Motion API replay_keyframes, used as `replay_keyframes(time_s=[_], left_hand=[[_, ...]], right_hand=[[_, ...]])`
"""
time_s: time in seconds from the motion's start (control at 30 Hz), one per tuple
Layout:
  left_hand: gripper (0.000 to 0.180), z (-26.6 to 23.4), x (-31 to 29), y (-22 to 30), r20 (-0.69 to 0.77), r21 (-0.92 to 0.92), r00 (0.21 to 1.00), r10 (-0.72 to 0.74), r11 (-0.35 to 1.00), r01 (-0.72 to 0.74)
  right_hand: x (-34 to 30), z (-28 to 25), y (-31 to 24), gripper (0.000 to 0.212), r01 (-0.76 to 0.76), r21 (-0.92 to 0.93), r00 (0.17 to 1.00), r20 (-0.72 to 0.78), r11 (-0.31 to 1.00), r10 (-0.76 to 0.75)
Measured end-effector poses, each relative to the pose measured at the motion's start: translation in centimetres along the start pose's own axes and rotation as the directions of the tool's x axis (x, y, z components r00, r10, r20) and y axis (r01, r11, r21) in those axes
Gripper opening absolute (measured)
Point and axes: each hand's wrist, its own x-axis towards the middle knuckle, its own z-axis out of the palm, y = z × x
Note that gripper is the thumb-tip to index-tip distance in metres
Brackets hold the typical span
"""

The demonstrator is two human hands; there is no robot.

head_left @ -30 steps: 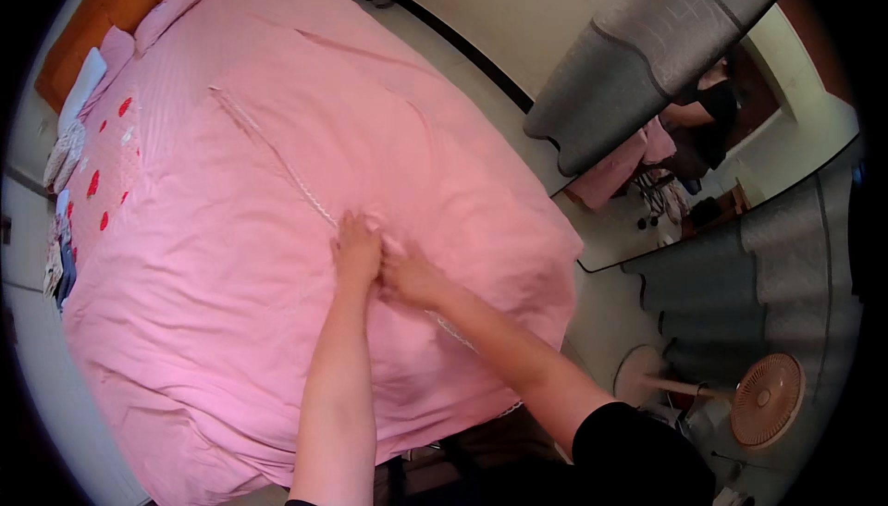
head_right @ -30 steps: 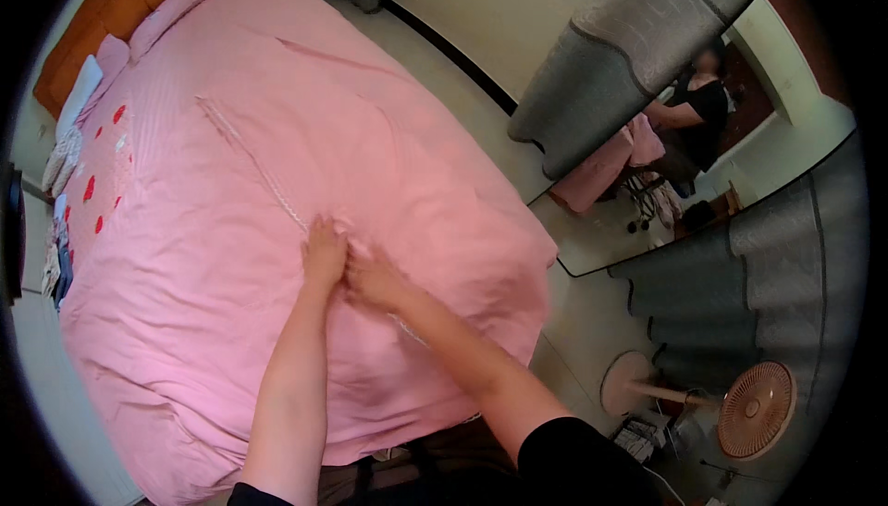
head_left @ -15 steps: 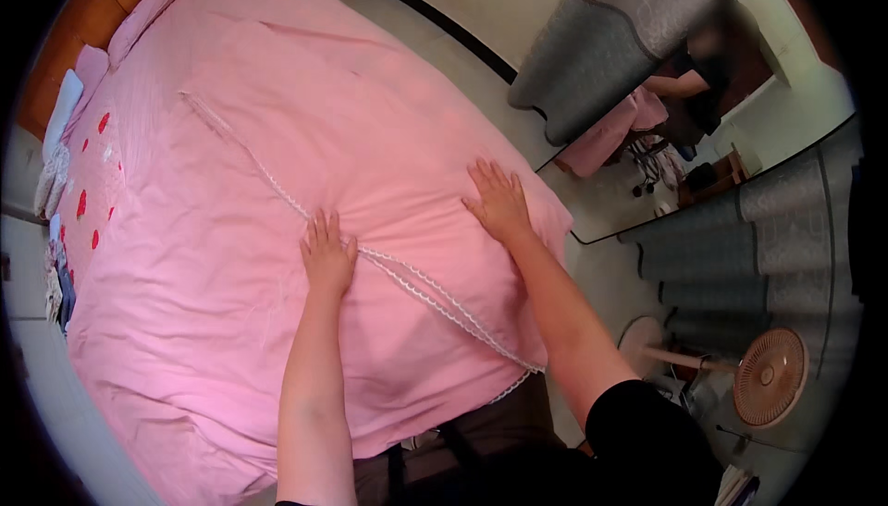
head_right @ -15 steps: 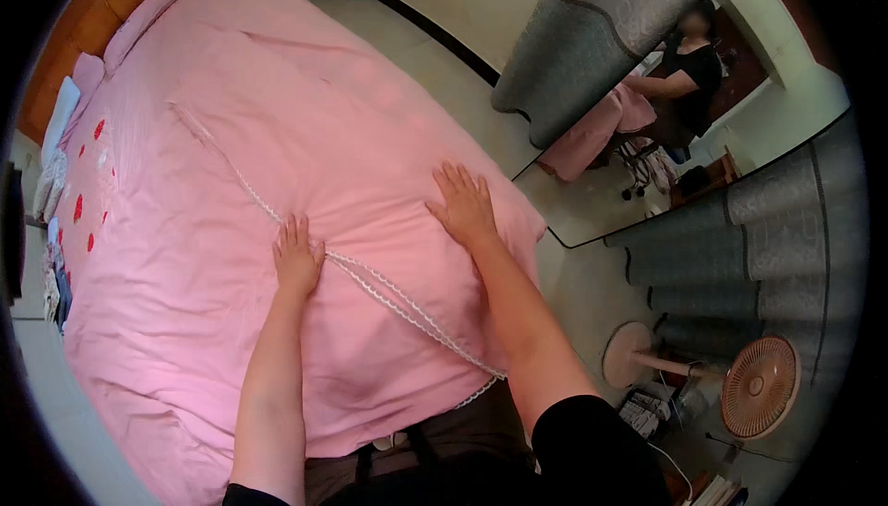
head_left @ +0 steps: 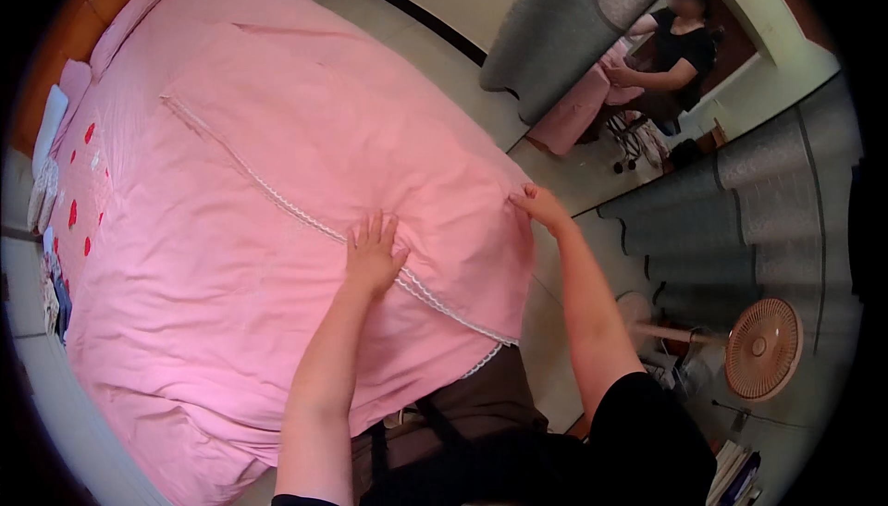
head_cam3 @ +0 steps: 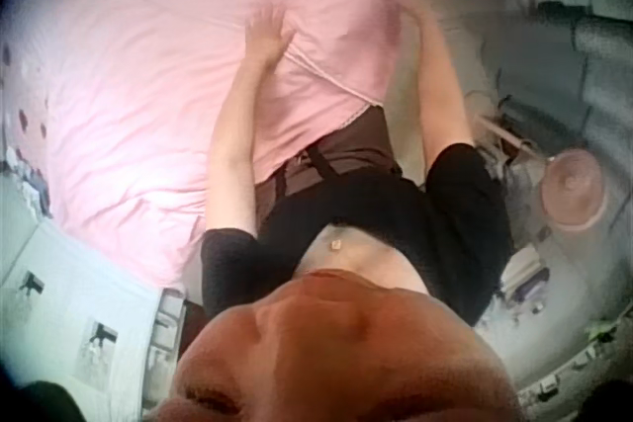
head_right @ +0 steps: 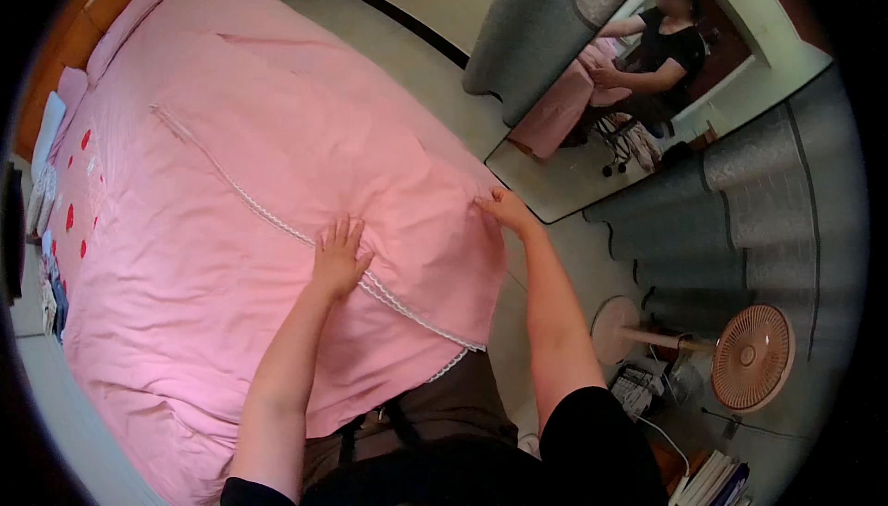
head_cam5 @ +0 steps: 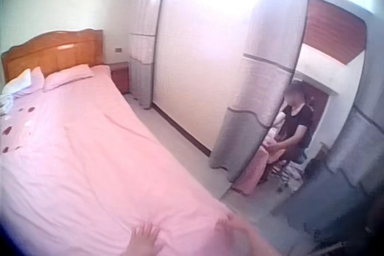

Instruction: The person folds a large pink duvet on a bed, repeatedly lifting, shaking, and aligning the edges to create a compact rectangular shape. The person smooths the fabric and adjusts the folds multiple times to ensure neatness.

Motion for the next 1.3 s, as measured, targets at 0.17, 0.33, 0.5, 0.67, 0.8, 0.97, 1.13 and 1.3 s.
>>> replay_keyframes(time_s=[0.17,0.33,0.5,0.67,0.8,0.97,1.13,1.3], left_hand=[[0.071,-2.1,-0.4,2.8,0.029,-0.009,0.994,-0.104,0.994,0.104],[0.081,0.5,-3.4,7.5,-0.164,0.002,0.971,0.175,0.984,-0.177],[0.087,2.3,-5.1,8.4,-0.156,0.069,0.977,0.142,0.989,-0.133],[0.085,0.6,-4.6,9.0,-0.047,-0.126,0.998,0.049,0.991,-0.055],[0.078,-0.4,-4.9,10.8,-0.131,-0.212,0.991,0.010,0.976,-0.038],[0.073,1.5,-7.7,12.7,0.049,-0.029,0.981,0.190,0.982,-0.189],[0.074,4.9,-13.5,11.9,0.122,-0.113,0.961,0.250,0.965,-0.237],[0.074,7.0,-19.8,9.9,0.212,-0.140,0.940,0.267,0.960,-0.241]], right_hand=[[-3.3,0.1,6.1,0.037,0.038,0.024,0.985,0.165,0.999,-0.041],[-5.7,0.1,8.2,0.044,-0.098,0.089,0.986,0.146,0.991,0.084],[-7.6,-0.8,7.5,0.044,-0.053,0.404,0.996,0.083,0.913,0.021],[-9.0,-1.2,6.0,0.043,0.002,0.591,0.997,0.057,0.807,-0.044],[-10.2,-1.5,4.8,0.042,0.048,0.673,0.990,0.066,0.738,-0.125],[-10.9,-1.7,4.1,0.042,-0.001,0.654,0.994,0.086,0.757,-0.072],[-10.4,-1.6,4.9,0.044,-0.053,0.609,0.999,0.038,0.791,0.038],[-9.6,-1.8,6.0,0.042,-0.040,0.621,0.999,0.042,0.783,0.018]])
